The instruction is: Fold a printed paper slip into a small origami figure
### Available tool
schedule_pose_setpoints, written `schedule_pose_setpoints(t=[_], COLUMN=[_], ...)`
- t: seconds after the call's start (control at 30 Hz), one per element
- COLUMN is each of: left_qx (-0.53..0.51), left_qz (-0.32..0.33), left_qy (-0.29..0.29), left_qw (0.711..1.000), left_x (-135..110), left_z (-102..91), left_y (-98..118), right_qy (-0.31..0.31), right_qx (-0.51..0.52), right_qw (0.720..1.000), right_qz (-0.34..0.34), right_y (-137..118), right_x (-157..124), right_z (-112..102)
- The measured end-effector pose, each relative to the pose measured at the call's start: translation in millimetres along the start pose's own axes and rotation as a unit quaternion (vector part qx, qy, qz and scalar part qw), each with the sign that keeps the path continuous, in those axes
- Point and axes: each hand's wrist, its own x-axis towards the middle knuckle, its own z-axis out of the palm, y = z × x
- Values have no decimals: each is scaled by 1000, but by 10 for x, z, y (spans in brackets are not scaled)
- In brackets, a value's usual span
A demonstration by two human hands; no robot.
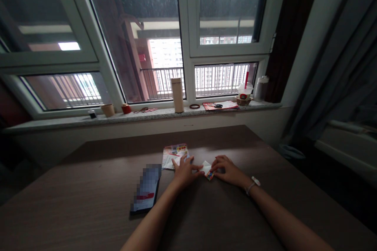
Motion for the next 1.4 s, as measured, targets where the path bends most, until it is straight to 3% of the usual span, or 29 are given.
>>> schedule_pose_setpoints(t=[0.4, 0.77, 1.4], left_qx=[-18, -41, -54], left_qz=[9, 4, -18], left_qy=[14, 14, 77], left_qw=[1000, 999, 995], left_x=[8, 39, 28], left_z=[67, 133, 136], left_y=[-23, -25, 31], right_qy=[27, 69, 71], right_qx=[3, -3, -35], right_qw=[999, 997, 995], right_qz=[20, 35, 55], right_y=[54, -48, -24], right_x=[7, -2, 32], right_z=[58, 96, 195])
